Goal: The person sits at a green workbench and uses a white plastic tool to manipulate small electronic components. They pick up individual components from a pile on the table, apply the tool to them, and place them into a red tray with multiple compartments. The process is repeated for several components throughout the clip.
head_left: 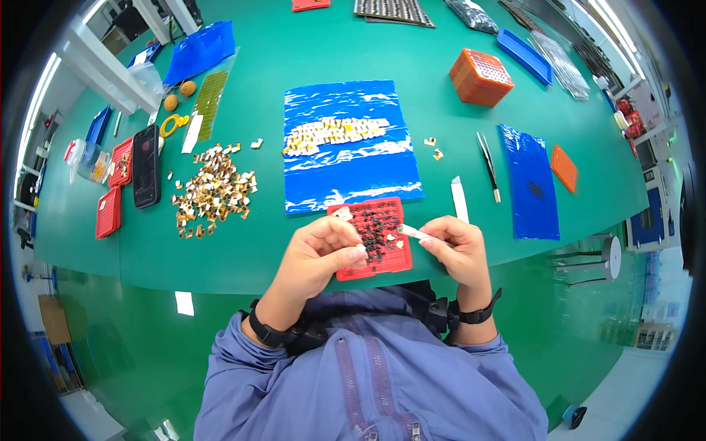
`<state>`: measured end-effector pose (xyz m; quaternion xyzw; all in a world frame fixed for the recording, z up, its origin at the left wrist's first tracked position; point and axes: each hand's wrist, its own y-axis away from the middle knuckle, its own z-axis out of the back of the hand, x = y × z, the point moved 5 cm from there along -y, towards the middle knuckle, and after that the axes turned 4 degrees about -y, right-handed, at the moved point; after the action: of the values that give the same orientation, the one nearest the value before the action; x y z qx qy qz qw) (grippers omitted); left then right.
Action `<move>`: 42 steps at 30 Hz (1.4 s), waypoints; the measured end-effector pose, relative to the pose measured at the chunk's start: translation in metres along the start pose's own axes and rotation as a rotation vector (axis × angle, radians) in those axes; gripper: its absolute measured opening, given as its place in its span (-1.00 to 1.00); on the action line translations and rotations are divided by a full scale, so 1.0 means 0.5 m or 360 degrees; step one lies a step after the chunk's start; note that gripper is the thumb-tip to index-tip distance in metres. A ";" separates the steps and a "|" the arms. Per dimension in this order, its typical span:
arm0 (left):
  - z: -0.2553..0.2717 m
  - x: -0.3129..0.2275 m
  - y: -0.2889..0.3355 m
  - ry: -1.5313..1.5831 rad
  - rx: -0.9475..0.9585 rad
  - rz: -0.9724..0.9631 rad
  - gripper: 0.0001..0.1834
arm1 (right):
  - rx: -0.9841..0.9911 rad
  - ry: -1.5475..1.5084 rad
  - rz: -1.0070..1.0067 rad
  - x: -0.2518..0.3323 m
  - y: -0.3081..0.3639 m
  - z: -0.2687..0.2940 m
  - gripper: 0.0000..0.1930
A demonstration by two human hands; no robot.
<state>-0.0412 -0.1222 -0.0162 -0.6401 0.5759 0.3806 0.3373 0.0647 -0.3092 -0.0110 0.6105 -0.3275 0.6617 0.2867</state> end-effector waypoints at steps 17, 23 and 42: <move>-0.074 -0.147 0.068 -0.2384 0.0029 -0.1549 -0.84 | 0.0044 0.0362 0.0288 0.030 0.010 -0.003 -0.89; -0.088 -0.163 0.055 -0.2514 0.0156 -0.1485 -0.86 | 0.0077 0.0352 0.0318 0.033 0.011 0.000 -0.91; 0.121 -0.131 -0.251 -0.2786 -0.0031 -0.0242 -0.88 | 0.0131 0.0240 0.0259 0.035 0.009 -0.001 -0.92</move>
<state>0.0746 -0.0245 0.0115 -0.1578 0.0629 0.7163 0.6767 0.0592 -0.3120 0.0061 0.5417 -0.3260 0.7397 0.2306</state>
